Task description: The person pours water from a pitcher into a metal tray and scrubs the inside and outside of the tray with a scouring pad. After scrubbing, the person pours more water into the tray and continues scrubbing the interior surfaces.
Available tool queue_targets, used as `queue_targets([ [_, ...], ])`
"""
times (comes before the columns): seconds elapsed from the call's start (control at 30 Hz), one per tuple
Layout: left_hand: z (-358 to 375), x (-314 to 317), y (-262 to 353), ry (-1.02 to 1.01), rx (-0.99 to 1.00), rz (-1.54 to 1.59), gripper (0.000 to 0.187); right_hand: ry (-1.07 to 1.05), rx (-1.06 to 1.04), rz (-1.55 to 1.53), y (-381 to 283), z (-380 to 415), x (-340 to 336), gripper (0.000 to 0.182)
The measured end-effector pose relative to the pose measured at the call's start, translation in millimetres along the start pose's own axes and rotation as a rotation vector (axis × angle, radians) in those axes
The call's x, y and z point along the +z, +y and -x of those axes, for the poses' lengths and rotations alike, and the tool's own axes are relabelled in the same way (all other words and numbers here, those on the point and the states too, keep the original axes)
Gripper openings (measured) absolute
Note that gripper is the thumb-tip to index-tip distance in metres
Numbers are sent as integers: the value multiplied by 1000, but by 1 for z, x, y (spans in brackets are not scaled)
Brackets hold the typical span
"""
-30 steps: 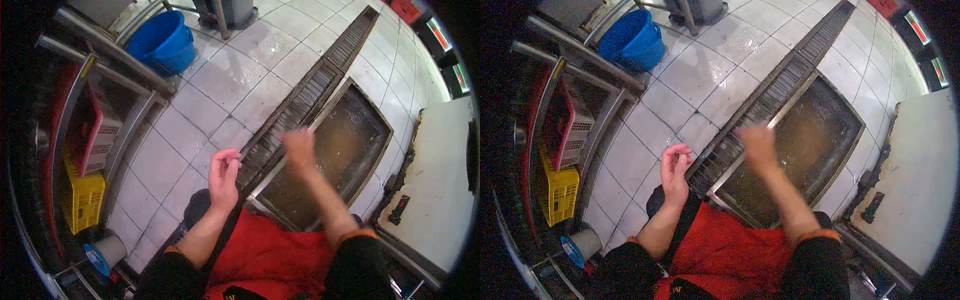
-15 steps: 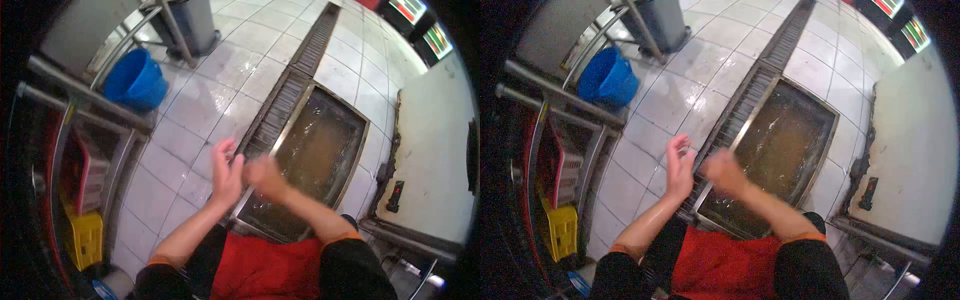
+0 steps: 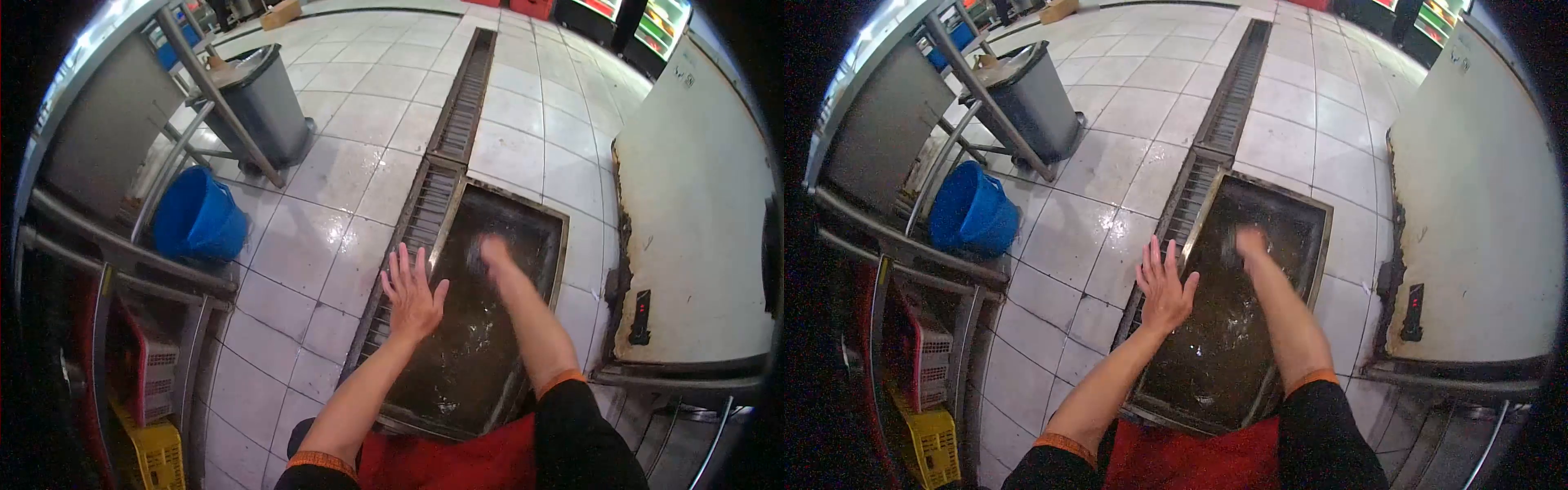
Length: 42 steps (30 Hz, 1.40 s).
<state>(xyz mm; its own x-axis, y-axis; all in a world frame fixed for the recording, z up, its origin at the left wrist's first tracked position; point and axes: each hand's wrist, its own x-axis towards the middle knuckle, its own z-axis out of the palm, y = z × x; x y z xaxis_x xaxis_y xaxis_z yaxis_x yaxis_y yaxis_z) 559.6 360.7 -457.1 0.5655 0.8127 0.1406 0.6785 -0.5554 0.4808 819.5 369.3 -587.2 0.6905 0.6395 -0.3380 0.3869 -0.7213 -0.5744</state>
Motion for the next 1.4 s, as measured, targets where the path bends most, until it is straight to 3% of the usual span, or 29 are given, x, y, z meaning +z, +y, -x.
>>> queue_targets([
  [0.03,-1,-1,1,-12,15,-20,74,260,-133,-341,-45,3,-35,32],
  [0.1,0,0,-1,-42,23,-69,73,593,-579,-359,-135,13,-90,28],
  [0.13,-2,1,-3,-57,28,-97,72,771,-935,161,-138,-35,-82,28],
  [0.17,-3,2,-2,-77,37,-117,71,450,-447,413,-151,-48,-65,26],
  [0.2,-3,5,2,-70,27,-109,71,514,-600,347,-139,-34,-60,29],
  [0.33,-4,3,-2,-76,10,-79,68,502,-287,624,-78,-4,-125,18],
  [0.43,-13,0,-6,-83,42,-84,67,669,-236,624,-68,-31,-95,13],
  [0.47,-16,1,-9,-87,34,-72,67,744,-465,581,-89,-44,-71,11],
  [0.5,-12,0,-12,-105,26,-63,67,474,-531,627,-133,-32,-70,8],
  [0.6,-8,4,-9,-97,14,-24,66,562,-700,598,-84,-52,-79,11],
  [0.63,-12,7,-8,-74,7,11,66,591,-656,621,-48,-46,-104,11],
  [0.67,-11,5,-13,-68,7,31,66,387,-415,688,-38,-25,-134,16],
  [0.73,-14,3,-13,-93,-1,9,65,222,-137,544,-61,-23,-143,32],
  [0.87,-12,4,-14,-160,11,-73,64,109,-142,411,-173,-48,-81,66],
  [0.97,-9,10,-12,-135,20,-26,65,13,-178,487,-125,-43,-112,76],
  [1.03,-16,6,-13,-110,25,-12,65,-57,-245,294,-55,-73,-139,85],
  [1.13,-12,-1,-6,-142,29,-27,65,86,-122,453,-109,-72,-102,84],
  [1.2,-11,1,-12,-145,29,-73,65,42,-174,384,-173,-54,-82,84],
  [1.27,-9,3,-11,-133,20,-45,64,72,-279,440,-156,-39,-99,82],
  [1.33,-8,4,-9,-110,7,-18,64,86,-180,493,-77,-41,-142,80],
  [1.4,-15,0,-9,-95,14,-14,64,140,-245,493,-92,-55,-128,80],
])
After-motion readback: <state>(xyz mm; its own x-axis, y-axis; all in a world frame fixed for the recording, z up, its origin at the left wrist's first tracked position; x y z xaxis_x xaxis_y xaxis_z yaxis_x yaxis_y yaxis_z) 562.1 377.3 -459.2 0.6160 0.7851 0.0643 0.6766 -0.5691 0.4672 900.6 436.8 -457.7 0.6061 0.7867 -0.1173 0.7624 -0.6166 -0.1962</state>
